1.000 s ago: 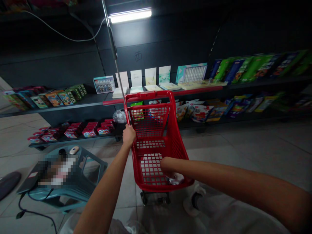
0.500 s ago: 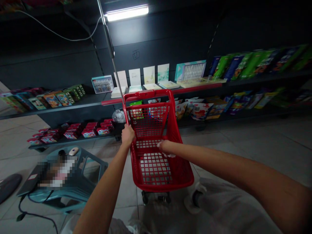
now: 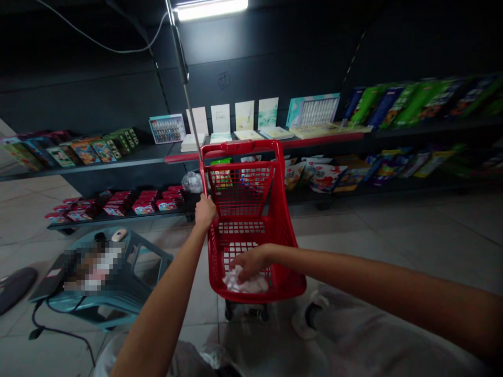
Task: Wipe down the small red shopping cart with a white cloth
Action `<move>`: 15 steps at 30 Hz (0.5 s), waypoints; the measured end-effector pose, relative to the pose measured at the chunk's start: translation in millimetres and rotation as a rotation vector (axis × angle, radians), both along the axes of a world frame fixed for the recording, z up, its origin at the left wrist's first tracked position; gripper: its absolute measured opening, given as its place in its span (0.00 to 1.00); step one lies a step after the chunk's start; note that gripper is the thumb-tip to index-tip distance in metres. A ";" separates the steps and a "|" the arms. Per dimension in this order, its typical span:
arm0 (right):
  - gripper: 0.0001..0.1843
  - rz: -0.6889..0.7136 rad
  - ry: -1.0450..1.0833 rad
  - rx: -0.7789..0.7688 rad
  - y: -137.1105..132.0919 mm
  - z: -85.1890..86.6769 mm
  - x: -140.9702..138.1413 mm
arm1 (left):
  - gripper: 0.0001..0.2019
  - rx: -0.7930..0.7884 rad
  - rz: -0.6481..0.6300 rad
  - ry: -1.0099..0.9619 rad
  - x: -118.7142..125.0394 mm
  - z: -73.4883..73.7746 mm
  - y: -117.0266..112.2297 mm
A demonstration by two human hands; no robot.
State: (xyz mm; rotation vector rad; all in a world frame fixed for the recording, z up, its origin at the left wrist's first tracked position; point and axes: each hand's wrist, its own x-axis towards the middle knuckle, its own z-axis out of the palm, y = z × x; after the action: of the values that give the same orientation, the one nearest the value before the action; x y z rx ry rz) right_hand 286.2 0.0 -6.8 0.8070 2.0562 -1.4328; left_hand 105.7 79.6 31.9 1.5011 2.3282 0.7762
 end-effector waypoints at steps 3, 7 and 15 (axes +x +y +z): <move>0.19 -0.128 0.199 0.063 -13.5 4.3 -14.8 | 0.20 -0.001 -0.008 0.016 -1.5 0.3 0.7; 0.23 0.117 0.248 0.236 -16.5 8.9 -0.6 | 0.19 -0.004 -0.030 0.033 -6.6 2.2 2.4; 0.08 0.369 -0.199 0.501 13.1 22.3 50.3 | 0.18 0.012 -0.095 0.067 -18.9 2.8 7.5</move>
State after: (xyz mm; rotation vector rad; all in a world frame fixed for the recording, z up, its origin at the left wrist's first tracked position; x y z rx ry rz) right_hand 336.6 13.0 15.5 0.6718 2.2823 -0.6224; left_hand 86.8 87.1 34.7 1.6537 2.2840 0.7274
